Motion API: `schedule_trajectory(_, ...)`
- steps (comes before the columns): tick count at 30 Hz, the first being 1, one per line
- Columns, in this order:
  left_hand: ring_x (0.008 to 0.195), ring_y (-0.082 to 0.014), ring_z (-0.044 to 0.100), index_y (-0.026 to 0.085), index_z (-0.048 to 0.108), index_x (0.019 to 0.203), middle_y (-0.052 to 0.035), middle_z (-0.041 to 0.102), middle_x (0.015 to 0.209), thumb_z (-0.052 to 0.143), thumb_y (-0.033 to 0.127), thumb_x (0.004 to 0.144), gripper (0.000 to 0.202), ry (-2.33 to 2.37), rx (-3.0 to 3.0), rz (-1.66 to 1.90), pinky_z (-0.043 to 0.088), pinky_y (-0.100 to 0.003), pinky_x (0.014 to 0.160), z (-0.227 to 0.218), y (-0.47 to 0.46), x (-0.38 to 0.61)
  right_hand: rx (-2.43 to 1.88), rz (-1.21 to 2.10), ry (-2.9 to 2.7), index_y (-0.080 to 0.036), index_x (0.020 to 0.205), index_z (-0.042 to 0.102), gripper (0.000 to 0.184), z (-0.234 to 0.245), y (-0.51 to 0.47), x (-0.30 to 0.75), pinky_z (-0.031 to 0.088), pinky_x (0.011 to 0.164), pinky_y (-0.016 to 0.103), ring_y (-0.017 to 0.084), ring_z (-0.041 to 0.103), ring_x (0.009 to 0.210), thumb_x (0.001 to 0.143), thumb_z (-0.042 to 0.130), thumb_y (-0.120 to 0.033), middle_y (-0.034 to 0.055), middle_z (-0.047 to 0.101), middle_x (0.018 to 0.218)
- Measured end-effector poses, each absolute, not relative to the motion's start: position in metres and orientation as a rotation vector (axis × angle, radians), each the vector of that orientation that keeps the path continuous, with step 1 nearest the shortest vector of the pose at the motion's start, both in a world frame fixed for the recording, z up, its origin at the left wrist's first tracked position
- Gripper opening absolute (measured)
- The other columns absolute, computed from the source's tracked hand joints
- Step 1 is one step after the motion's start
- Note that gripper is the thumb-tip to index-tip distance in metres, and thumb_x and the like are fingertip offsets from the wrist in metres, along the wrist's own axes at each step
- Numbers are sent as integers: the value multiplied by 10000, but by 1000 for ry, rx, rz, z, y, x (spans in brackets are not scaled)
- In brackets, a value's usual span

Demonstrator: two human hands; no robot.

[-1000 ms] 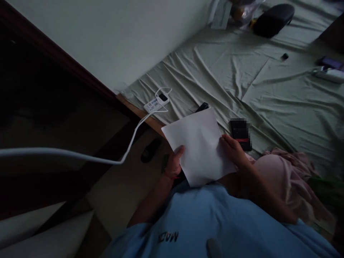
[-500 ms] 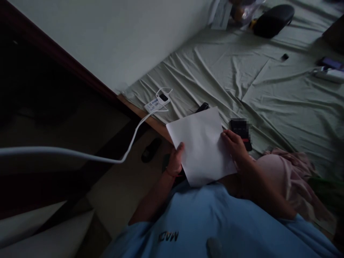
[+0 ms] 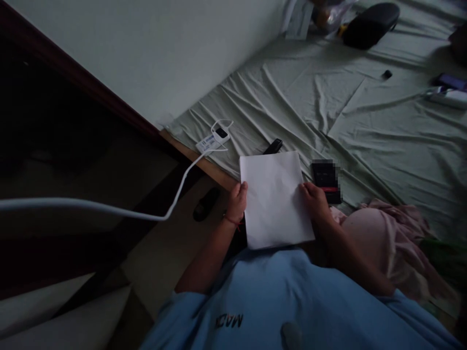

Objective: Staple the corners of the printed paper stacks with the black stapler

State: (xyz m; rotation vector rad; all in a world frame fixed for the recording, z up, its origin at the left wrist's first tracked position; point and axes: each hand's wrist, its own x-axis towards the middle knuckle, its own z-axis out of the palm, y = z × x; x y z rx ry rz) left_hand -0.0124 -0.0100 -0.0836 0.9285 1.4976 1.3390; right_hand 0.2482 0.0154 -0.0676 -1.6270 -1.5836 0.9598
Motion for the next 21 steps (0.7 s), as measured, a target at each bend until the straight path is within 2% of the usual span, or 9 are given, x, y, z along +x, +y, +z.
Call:
schedule_trajectory(5,633,-137,425,176,594,738,4,484,639,578,526,932,401,1615,1262,1302,318,-259,631,-87,6,-15,-1685,820,-1600,-241,656,462,342,-71,16,251,294,595,302,159,430,579,886,454,-494,-6,481,580)
schedule_trajectory(10,585,-128,354,180,457,662,15,390,586,483,406,990,399,1750,1451,1233,248,-277,599,-94,12,-17,-1729,751,-1620,-218,809,595,322,-77,9,250,335,625,306,182,521,622,911,455,-489,33,600,681)
schedule_trajectory(13,599,-128,361,182,434,663,12,383,603,461,458,992,431,1735,1465,1240,249,-278,602,-101,11,-21,-1732,718,-1631,-204,892,647,339,-81,7,249,370,643,301,192,573,663,925,468,-490,55,660,743)
schedule_trajectory(18,630,-134,366,182,461,690,6,397,648,452,642,946,527,1648,1325,1266,295,-271,619,-107,10,-27,-1695,718,-1672,-195,866,653,346,-86,8,249,388,645,286,179,569,658,923,454,-473,51,677,743)
schedule_trajectory(21,629,-138,374,180,488,713,3,411,652,444,696,919,557,1668,1298,1249,317,-273,610,-102,7,-25,-1673,755,-1658,-181,855,647,349,-85,9,250,386,633,275,162,550,633,910,459,-470,41,667,725)
